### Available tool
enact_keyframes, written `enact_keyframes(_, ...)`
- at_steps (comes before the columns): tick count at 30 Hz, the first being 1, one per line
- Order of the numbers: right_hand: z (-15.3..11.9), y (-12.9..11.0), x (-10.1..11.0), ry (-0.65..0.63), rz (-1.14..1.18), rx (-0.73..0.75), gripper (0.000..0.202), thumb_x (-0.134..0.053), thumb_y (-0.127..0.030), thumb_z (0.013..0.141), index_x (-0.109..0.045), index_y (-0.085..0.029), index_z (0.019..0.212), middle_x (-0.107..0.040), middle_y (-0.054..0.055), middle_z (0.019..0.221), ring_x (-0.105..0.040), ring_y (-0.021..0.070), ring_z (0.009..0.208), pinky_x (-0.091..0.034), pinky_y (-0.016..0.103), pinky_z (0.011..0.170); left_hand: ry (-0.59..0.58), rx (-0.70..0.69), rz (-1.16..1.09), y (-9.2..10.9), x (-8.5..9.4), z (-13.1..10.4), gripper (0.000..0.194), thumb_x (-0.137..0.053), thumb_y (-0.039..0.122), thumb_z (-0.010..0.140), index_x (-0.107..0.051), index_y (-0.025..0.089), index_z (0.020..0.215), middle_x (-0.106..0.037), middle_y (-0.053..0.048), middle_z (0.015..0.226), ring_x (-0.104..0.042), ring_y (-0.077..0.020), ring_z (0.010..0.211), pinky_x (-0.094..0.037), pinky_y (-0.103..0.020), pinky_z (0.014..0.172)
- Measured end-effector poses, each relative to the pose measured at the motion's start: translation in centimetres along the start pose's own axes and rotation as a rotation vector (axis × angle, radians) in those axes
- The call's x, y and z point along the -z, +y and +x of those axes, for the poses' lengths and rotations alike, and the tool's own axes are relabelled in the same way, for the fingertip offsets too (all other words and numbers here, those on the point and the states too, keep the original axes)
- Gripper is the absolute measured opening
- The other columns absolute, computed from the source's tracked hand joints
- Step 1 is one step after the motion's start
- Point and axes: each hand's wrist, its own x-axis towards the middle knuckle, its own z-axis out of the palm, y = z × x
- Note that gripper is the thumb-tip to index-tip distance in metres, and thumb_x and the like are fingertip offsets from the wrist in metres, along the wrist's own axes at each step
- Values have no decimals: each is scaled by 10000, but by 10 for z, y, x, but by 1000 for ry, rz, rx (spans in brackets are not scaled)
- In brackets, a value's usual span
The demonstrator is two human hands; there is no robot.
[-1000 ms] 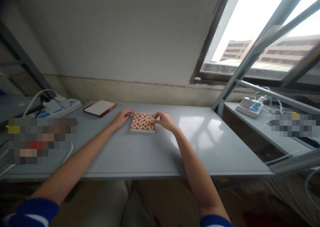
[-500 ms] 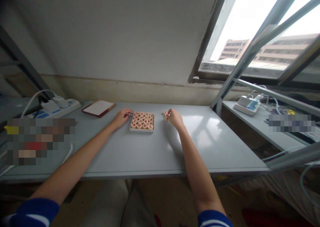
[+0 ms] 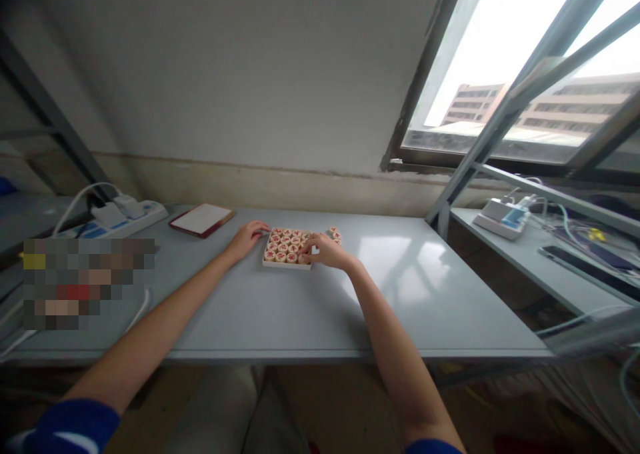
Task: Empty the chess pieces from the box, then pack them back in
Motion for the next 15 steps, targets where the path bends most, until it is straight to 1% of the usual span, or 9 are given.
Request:
enact_keyframes(2, 0, 0, 3, -29, 43, -42, 193, -581, -356, 730, -627, -185, 805, -589, 32, 830, -505, 131, 752, -392, 256, 704, -4, -1, 5, 0, 0, 0, 291, -401, 13, 705, -613, 159, 841, -581, -48, 935, -528, -154, 923, -401, -332, 882)
enact_keyframes(4, -1, 1, 6, -29, 89, -109, 213, -613, -349, 694, -594, -169, 806, -584, 27, 806, -501, 124, 722, -397, 246, 661, -8, -5, 5, 0, 0, 0, 315, -380, 4, 699, -611, 159, 847, -580, -48, 936, -528, -152, 923, -401, -330, 882)
enact_keyframes(7, -6, 7, 14, 19, 186, -188, 278, -632, -359, 661, -542, -159, 832, -575, 21, 763, -505, 114, 685, -400, 234, 613, -12, -17, 1, -1, 0, 0, 352, -353, -12, 678, -613, 155, 845, -580, -51, 931, -531, -150, 914, -408, -326, 870)
enact_keyframes(9, -12, 16, 22, 60, 226, -253, 306, -619, -380, 660, -517, -157, 844, -569, 14, 718, -507, 110, 643, -395, 228, 573, -10, -21, -3, -2, 0, 0, 366, -347, -19, 658, -616, 151, 839, -579, -56, 933, -533, -152, 911, -413, -324, 864)
enact_keyframes(11, -21, 28, 30, 62, 180, -346, 300, -627, -379, 636, -509, -158, 801, -558, 6, 678, -496, 108, 595, -377, 224, 528, -10, -24, -7, -2, 0, 0, 376, -349, -23, 639, -618, 146, 840, -577, -61, 939, -533, -155, 912, -417, -323, 860)
enact_keyframes(15, -34, 50, 37, -49, -75, -557, 253, -640, -385, 597, -511, -176, 657, -549, -1, 622, -467, 113, 544, -332, 227, 482, -21, -31, -5, -1, 0, -1, 403, -351, -26, 613, -613, 158, 858, -575, -52, 951, -530, -151, 918, -422, -317, 859)
